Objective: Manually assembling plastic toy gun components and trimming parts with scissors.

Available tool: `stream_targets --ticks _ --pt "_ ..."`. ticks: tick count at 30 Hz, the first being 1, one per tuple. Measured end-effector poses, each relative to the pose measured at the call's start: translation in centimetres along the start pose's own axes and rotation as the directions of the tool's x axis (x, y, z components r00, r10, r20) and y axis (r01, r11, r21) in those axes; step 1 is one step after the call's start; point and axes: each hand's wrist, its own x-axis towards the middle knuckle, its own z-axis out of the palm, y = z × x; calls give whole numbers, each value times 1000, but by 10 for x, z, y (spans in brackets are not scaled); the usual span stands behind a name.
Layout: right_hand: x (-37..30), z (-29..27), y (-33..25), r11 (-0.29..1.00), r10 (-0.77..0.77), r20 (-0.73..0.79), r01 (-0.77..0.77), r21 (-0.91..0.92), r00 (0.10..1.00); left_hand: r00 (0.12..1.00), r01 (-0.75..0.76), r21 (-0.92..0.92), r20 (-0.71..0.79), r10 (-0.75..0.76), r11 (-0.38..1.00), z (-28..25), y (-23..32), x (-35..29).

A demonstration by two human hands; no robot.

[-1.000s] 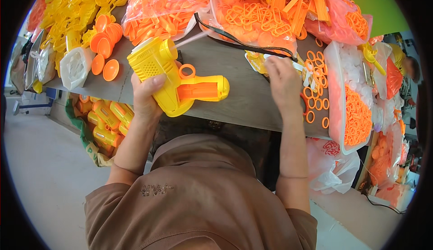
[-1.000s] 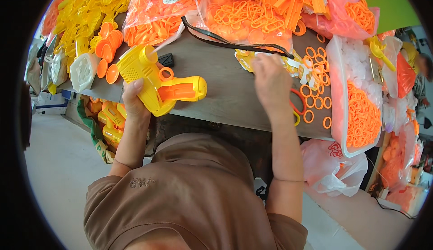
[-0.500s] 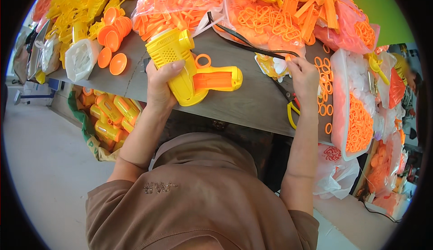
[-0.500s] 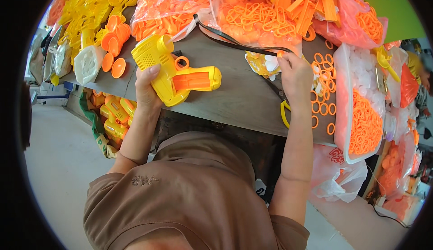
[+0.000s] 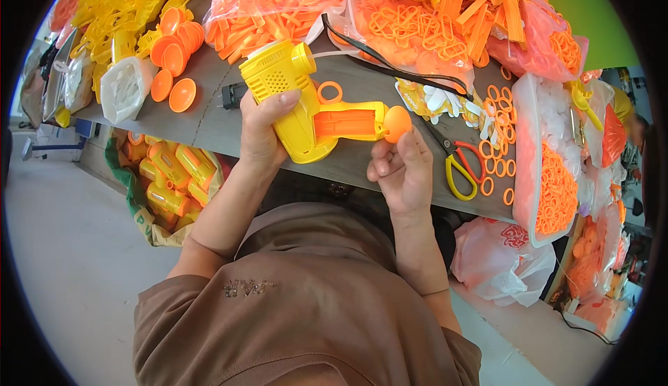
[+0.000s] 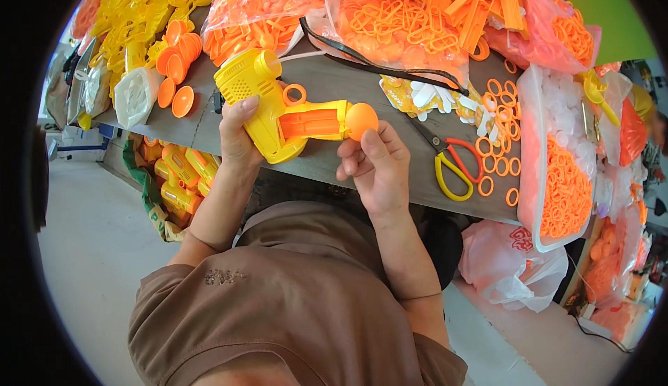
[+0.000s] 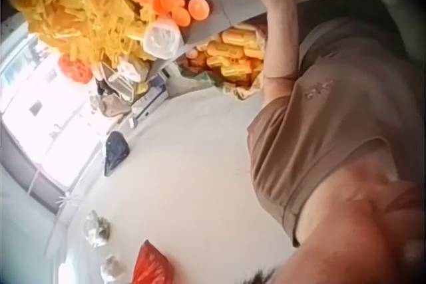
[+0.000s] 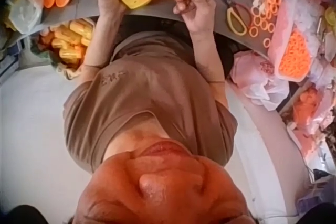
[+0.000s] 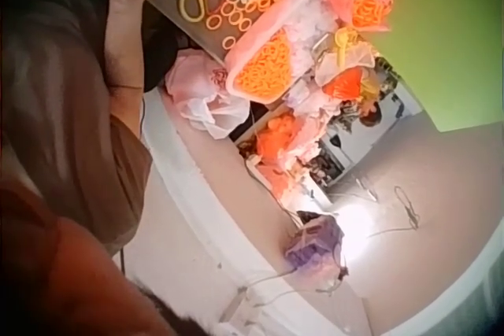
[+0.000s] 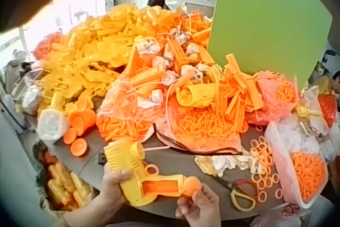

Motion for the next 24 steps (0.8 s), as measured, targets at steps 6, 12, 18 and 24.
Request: stream_targets --ticks 6,12,18,24 --pt "-4 2 0 910 -21 0 19 -414 1000 998 38 -18 43 -37 999 -5 3 -4" --pt "-8 13 -13 662 -218 194 291 -690 956 996 67 14 55 -67 998 -7 7 -5" --pt "-14 8 -26 749 -5 182 124 -651 983 992 69 13 109 -70 998 -2 14 -11" --pt "-19 4 -33 840 166 209 -27 -542 964 977 150 -9 154 -147 989 -5 15 -17"
